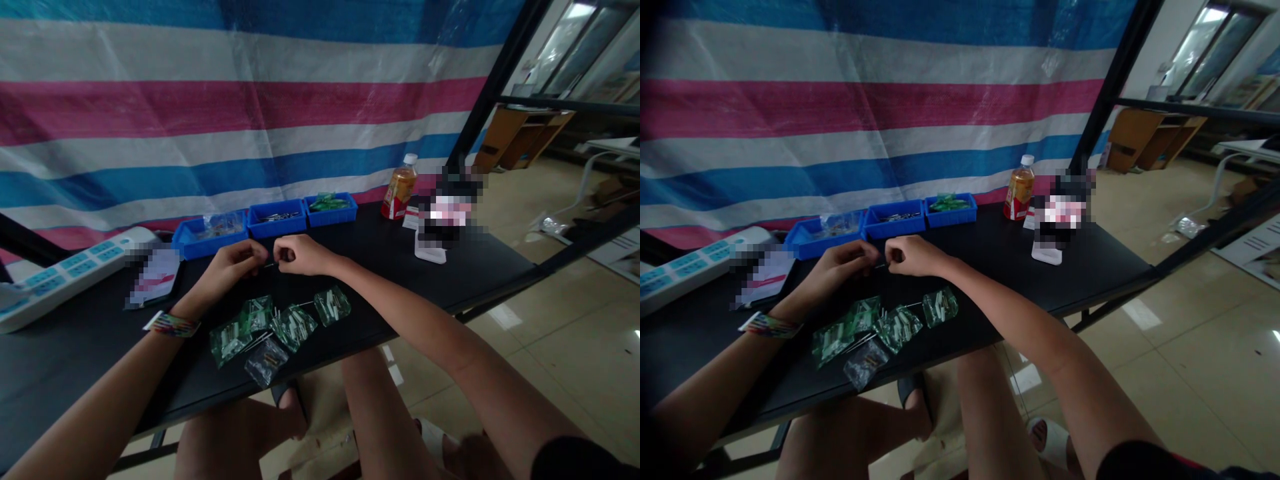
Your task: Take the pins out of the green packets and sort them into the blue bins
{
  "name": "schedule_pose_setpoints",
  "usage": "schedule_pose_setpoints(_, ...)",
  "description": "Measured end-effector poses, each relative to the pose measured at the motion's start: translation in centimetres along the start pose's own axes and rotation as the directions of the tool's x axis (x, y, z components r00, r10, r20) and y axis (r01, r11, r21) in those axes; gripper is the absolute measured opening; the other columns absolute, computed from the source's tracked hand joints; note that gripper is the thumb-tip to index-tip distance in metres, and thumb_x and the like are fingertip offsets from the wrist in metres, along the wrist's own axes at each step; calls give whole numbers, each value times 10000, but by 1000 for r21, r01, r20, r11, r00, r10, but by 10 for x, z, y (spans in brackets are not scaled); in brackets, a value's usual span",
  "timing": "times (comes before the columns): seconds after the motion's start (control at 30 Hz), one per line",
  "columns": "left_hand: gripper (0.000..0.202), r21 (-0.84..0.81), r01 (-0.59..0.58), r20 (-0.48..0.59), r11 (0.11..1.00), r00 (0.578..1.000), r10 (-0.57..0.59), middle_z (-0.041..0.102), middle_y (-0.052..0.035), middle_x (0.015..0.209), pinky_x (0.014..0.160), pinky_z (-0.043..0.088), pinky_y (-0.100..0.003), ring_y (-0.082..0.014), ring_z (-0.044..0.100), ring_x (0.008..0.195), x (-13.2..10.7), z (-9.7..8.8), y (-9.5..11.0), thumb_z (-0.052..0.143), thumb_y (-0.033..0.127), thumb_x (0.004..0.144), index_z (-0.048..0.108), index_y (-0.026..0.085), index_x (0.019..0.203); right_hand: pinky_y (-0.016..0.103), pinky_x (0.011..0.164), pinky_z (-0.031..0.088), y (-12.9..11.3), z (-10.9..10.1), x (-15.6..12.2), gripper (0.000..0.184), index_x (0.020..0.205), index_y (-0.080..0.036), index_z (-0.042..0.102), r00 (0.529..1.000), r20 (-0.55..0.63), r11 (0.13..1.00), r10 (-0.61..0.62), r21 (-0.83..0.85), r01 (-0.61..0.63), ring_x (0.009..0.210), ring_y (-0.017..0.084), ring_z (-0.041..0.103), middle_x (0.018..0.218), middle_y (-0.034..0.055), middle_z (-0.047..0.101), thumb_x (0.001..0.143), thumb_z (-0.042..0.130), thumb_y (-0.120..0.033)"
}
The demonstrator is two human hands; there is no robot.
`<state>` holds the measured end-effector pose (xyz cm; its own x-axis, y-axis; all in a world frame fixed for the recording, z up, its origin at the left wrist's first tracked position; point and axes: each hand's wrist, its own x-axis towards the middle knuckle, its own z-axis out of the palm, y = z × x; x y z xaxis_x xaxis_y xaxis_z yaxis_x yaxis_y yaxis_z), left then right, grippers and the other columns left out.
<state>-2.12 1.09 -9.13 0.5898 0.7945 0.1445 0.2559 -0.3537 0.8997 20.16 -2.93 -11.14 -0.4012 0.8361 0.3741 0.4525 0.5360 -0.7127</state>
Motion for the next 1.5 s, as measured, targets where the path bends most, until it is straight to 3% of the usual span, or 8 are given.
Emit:
schedule_pose_setpoints(0.27, 387, 28, -12, 16, 1000, 1000, 11, 721, -33, 767, 619, 505, -259, -168, 633, 661, -2, 8, 4, 882, 497, 716, 715, 180, 860, 238, 706, 487, -1, 20, 10, 182, 885, -175, 634, 953, -223, 893, 208, 441, -92, 724, 116, 619, 792, -37, 645, 755, 752, -125)
schedule_pose_setpoints(0.43, 444, -37, -53, -45, 998, 998, 52, 720, -29, 771, 583, 495, -249, -160, 645, 629, -1, 7, 1, 891, 510, 726, 665, 184, 925, 218, 644, 543, -4, 20, 9, 234, 967, -185, 642, 934, -152, 759, 324, 631, -160, 713, 124, 693, 828, -10, 721, 790, 788, -142)
schedule_pose_setpoints(0.57, 384, -30, -48, -115, 998, 992, 44, 730, -37, 768, 598, 503, -250, -185, 704, 693, -3, 4, 5, 864, 473, 780, 651, 180, 906, 191, 533, 537, -2, 17, 10, 157, 913, -184, 645, 894, -187, 725, 406, 661, -191, 608, 102, 669, 781, -30, 686, 842, 785, -193)
schedule_pose_setpoints(0.67, 344, -45, -73, -147, 996, 987, 66, 769, -59, 845, 679, 538, -279, -201, 728, 789, -4, 1, 5, 846, 455, 816, 682, 169, 914, 183, 461, 511, -3, 16, 10, 160, 858, -178, 644, 880, -78, 675, 468, 675, -299, 525, 95, 630, 720, -25, 675, 910, 752, -284)
schedule_pose_setpoints(0.83, 341, -105, -81, -148, 991, 987, 65, 794, -76, 883, 738, 562, -316, -214, 733, 833, -1, -2, -1, 872, 434, 788, 694, 164, 897, 211, 544, 588, -11, 15, 8, 214, 857, -172, 645, 874, -18, 547, 486, 786, -288, 585, 108, 679, 760, -5, 714, 864, 815, -301)
schedule_pose_setpoints(1.13, 289, -200, 9, -44, 980, 999, -18, 673, -20, 704, 537, 477, -270, -158, 629, 581, 1, -2, 0, 756, 461, 834, 647, 194, 808, 246, 636, 635, -11, 12, 7, 258, 858, -171, 635, 893, -135, 584, 429, 796, -160, 671, 109, 695, 787, -33, 668, 770, 862, -256)
schedule_pose_setpoints(1.3, 352, -219, 68, -56, 973, 995, -82, 635, -30, 659, 532, 474, -284, -174, 613, 563, 3, -3, -6, 698, 528, 867, 655, 198, 752, 242, 634, 629, -9, 15, 6, 209, 851, -175, 641, 897, -141, 619, 419, 767, -169, 675, 101, 680, 819, -33, 653, 760, 823, -223)
schedule_pose_setpoints(1.5, 260, -215, 36, -65, 976, 997, -51, 639, -25, 675, 531, 472, -268, -166, 606, 570, 2, -3, -6, 716, 445, 829, 643, 208, 753, 219, 621, 611, -10, 15, 6, 219, 866, -178, 647, 892, -166, 647, 420, 745, -165, 668, 92, 675, 826, -35, 656, 761, 831, -230)
